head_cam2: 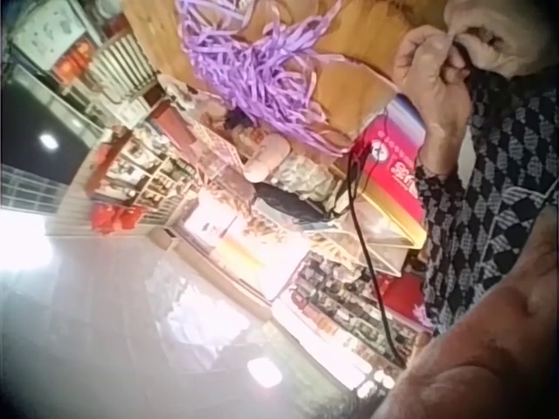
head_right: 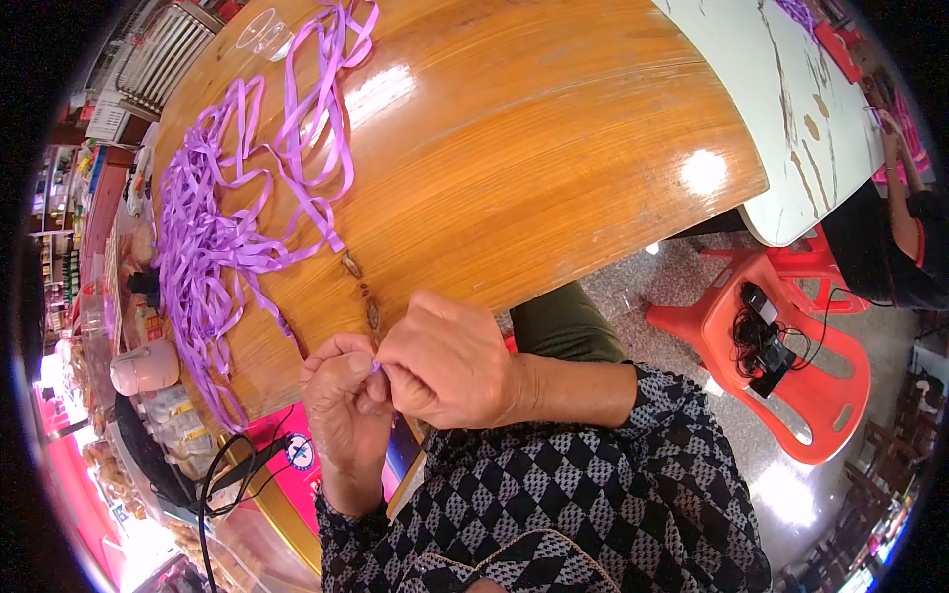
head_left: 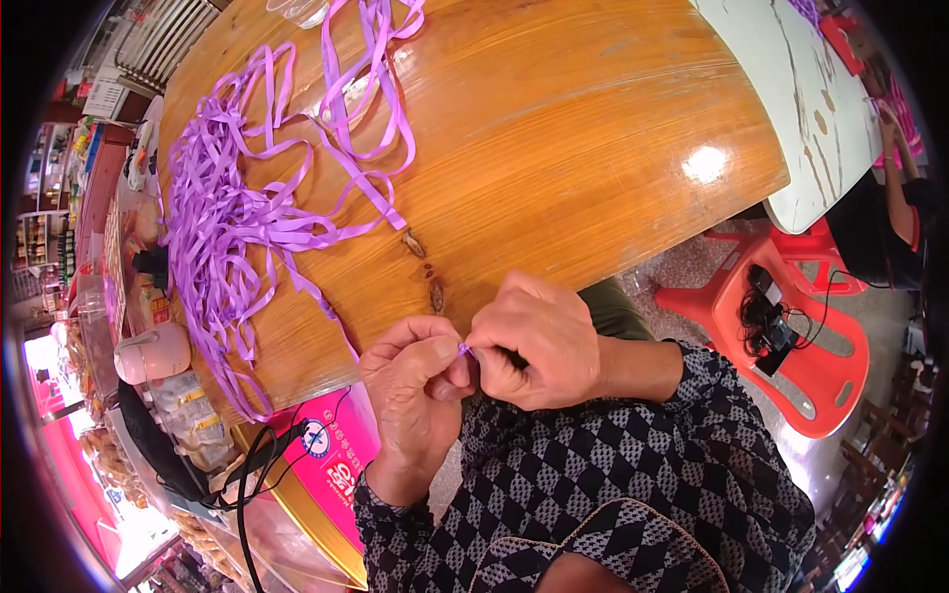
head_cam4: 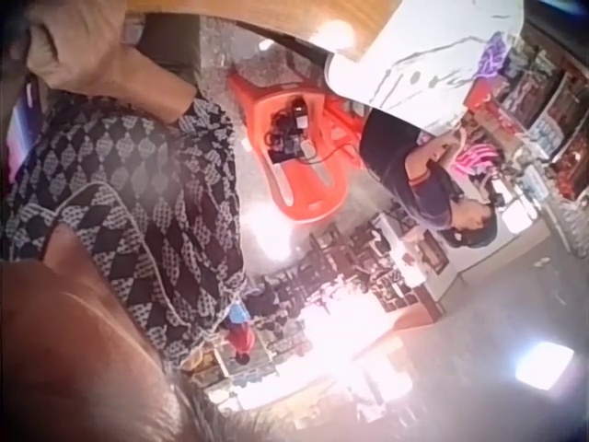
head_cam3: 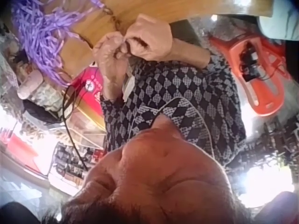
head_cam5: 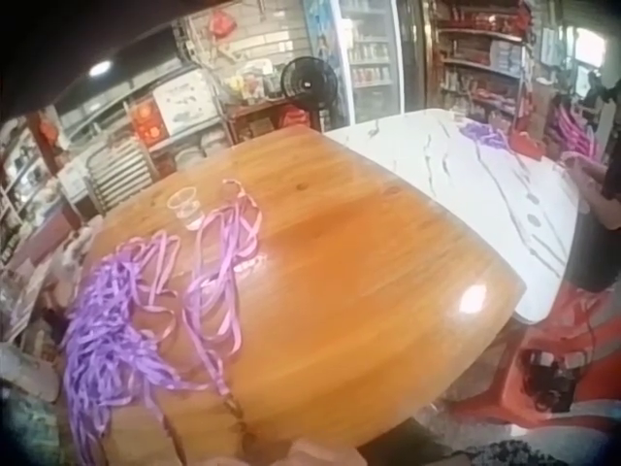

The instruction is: The person ties knots in purple ribbons by hand, pulling each ribbon taut and then placing the knotted ribbons onto the wooden table.

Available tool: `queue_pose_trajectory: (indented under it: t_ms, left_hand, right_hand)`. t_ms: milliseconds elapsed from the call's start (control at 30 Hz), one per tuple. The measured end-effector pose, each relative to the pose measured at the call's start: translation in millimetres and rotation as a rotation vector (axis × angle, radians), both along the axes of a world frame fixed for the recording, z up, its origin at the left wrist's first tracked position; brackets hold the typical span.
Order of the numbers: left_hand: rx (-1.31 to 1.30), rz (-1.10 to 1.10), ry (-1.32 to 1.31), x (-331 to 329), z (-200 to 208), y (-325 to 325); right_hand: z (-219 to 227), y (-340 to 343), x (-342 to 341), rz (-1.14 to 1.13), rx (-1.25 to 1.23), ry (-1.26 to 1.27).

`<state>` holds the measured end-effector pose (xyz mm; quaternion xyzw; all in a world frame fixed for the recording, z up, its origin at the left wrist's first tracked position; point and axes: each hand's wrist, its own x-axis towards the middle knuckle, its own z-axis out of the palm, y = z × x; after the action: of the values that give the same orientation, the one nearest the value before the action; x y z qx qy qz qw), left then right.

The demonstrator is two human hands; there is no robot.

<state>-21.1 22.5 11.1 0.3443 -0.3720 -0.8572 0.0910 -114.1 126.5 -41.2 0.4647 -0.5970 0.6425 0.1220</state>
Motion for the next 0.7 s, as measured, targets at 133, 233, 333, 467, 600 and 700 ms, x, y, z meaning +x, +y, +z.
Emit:
queue_pose_trajectory:
  t_ms: [133, 233, 333, 467, 600, 700]
  left_hand:
    - [-0.061, 0.015, 0.004, 1, -6, -4]
    - [-0.113, 0.024, -0.039, 0, -6, -5]
    - [-0.125, 0.056, -0.039, 0, -4, -3]
    - [-0.201, -0.007, -0.048, 2, 1, -5]
    - [-0.221, -0.098, -0.044, 4, 3, -12]
    - [-0.240, -0.160, -0.036, 6, 3, -16]
  right_hand:
    - [1, 9, -12, 0.315, 0.145, -0.337]
    - [10, 7, -15, 0.385, 0.155, -0.458]
    - [9, 3, -20, 0.289, 0.111, -0.175]
    - [9, 4, -23, 0.296, 0.101, -0.134]
    - [9, 5, -22, 0.285, 0.089, -0.106]
    - [11, 7, -21, 0.273, 0.122, -0.129]
